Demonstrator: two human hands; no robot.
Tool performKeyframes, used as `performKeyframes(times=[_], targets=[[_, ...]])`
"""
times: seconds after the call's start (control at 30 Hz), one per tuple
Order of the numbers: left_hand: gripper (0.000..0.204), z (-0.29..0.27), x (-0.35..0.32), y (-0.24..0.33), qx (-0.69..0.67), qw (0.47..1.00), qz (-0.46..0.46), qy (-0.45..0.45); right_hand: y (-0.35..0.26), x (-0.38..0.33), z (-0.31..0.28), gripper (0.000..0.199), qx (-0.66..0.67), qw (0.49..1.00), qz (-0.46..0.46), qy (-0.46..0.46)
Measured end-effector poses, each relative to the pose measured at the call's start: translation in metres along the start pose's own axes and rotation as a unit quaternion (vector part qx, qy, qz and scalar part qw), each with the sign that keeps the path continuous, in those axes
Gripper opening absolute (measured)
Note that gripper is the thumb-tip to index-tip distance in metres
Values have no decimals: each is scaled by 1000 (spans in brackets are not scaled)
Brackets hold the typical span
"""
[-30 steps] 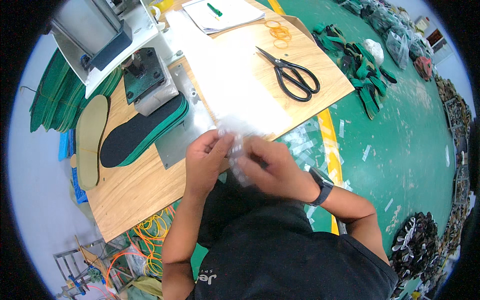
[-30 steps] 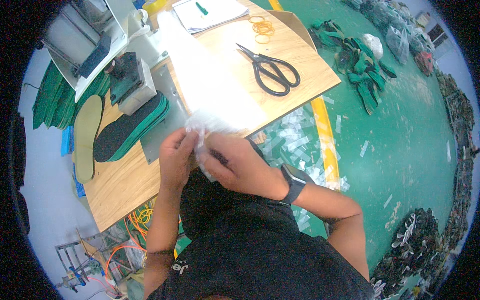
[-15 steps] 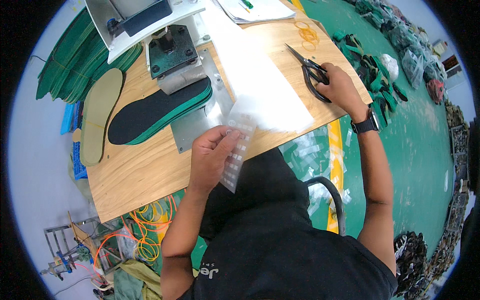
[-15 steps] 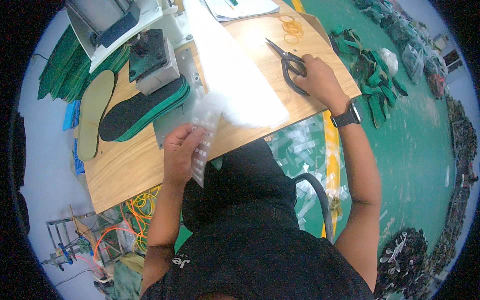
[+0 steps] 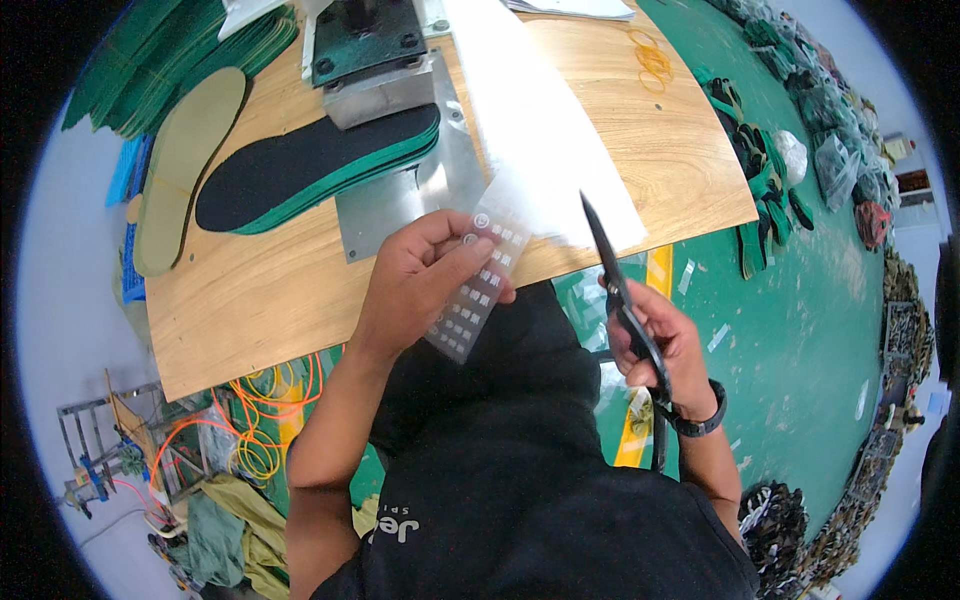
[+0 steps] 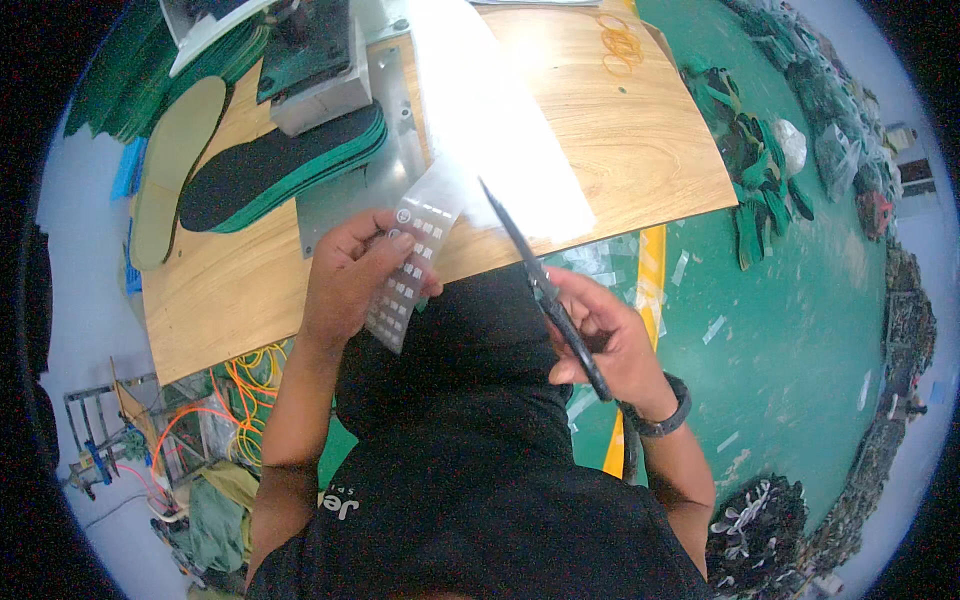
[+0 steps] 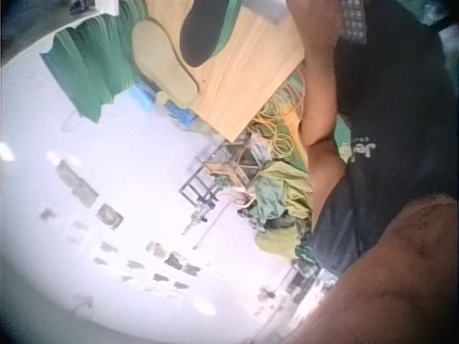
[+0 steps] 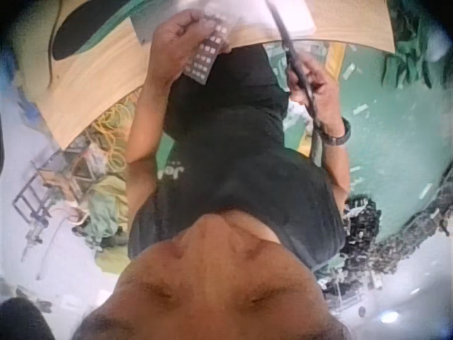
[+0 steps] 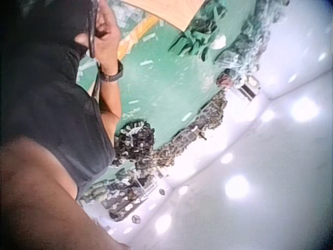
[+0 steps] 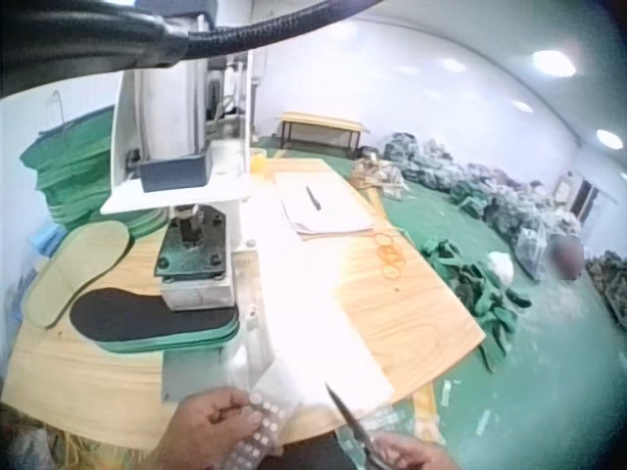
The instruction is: The person uses shears to cut labels from a sheet and attaches them to shoe insoles at a workbench.
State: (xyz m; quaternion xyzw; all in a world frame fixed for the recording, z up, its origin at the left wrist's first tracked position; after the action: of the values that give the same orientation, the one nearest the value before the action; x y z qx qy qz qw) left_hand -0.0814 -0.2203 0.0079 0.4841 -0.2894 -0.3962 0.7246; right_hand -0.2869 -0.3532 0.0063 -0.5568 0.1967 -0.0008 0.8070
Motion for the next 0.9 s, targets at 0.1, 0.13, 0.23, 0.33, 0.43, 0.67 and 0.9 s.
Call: performKeyframes(times=[0.1, 0.13, 0.23, 0.33, 0.43, 0.67, 0.9], targets=[[17, -1, 0, 0, -22, 1000, 12, 10, 3, -6, 2, 101, -83, 995, 62, -11], [17, -2, -2, -1, -42, 999, 9, 14, 5, -7, 4, 105, -92, 992, 79, -21], [14, -4, -3, -3, -57, 998, -13, 18, 13, -5, 10, 117, -148, 983, 106, -33], [12, -4, -3, -2, -57, 998, -14, 21, 25, -3, 18, 118, -158, 979, 122, -45], [11, -7, -4, -3, -1, 999, 20, 48, 28, 1, 17, 110, -152, 974, 138, -100], [13, -11, -7, -3, 112, 992, 38, 53, 12, 18, 37, 119, -175, 974, 127, -71], [15, -7, -8, 2, 127, 991, 12, 41, 11, 24, 45, 121, -172, 975, 126, -63]])
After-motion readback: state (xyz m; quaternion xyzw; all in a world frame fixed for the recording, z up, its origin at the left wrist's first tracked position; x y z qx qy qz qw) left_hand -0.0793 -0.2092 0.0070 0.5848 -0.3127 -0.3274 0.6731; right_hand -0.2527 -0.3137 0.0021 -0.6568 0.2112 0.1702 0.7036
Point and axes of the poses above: each hand's wrist, its own x-axis towards the middle knuckle, its own z-axis out of the palm, y = z × x, the point moved 5 cm from there along x, towards the middle knuckle, and after that the axes turned 12 degrees about z, right-handed, at the moved point
